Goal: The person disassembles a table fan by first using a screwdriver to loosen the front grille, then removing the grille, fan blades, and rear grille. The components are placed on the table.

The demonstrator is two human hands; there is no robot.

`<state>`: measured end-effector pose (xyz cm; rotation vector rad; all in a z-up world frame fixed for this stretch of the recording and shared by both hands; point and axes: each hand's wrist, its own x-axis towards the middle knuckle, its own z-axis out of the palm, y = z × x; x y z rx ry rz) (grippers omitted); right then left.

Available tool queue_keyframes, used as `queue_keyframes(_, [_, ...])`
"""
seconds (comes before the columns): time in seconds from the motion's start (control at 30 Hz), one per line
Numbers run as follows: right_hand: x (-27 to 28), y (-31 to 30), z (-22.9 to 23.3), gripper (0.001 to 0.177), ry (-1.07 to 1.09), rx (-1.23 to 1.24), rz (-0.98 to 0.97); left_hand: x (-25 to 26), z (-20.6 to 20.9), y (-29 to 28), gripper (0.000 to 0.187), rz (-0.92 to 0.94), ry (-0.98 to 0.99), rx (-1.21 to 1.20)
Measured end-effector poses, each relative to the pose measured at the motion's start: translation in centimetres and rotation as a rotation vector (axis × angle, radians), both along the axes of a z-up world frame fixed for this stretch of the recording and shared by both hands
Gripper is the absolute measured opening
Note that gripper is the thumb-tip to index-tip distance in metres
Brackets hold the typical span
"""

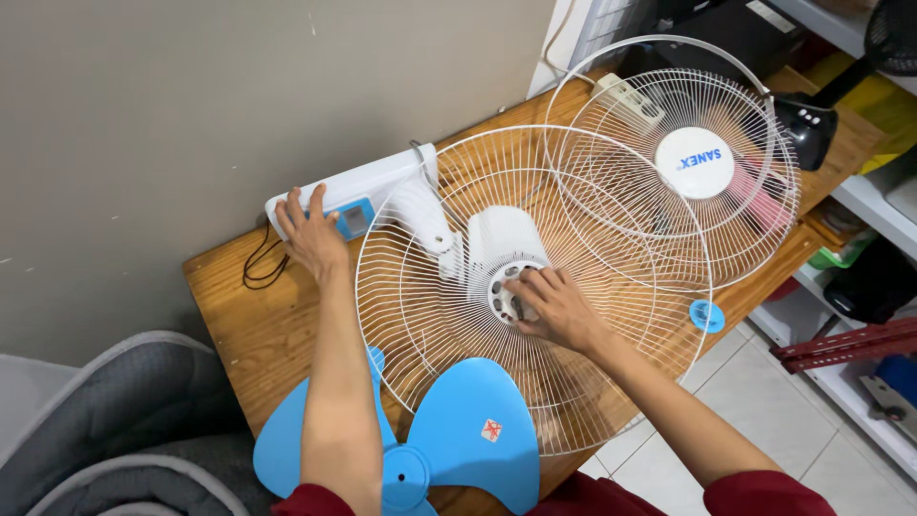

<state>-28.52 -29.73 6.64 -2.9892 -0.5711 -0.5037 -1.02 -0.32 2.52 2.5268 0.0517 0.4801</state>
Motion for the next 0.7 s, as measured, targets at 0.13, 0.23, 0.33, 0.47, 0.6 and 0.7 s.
queue_keyframes(0.13, [0.1, -0.2, -0.6, 0.074, -0.015, 0.008, 0.018, 0.3, -0.1, 0.0, 0.053, 0.001, 0.013, -0.001])
queue_keyframes(0.23, [0.1, -0.4, -1.0, 0.076, -0.05, -0.001, 0.038, 0.4, -0.1, -0.1, 0.052, 0.006, 0.038, 0.0])
queue_keyframes(0.33, [0.4, -0.6, -1.5, 0.073, -0.104, -0.044, 0.055, 0.3, 0.1, -0.2, 0.051, 0.004, 0.046, -0.023])
queue_keyframes(0.47, [0.4, -0.8, -1.9, 0.061, -0.154, -0.13, 0.077, 0.0, 0.1, 0.0, 0.052, -0.022, 0.027, -0.069])
queue_keyframes(0.6, [0.4, -0.8, -2.8, 0.059, -0.176, -0.131, 0.098, -0.2, 0.1, 0.8, 0.055, -0.095, 0.037, -0.15])
queue_keyframes(0.7, [0.4, -1.1, -2.8, 0.057, -0.18, -0.122, 0.103, -0.8, 1.0, 1.5, 0.046, -0.161, -0.053, -0.349])
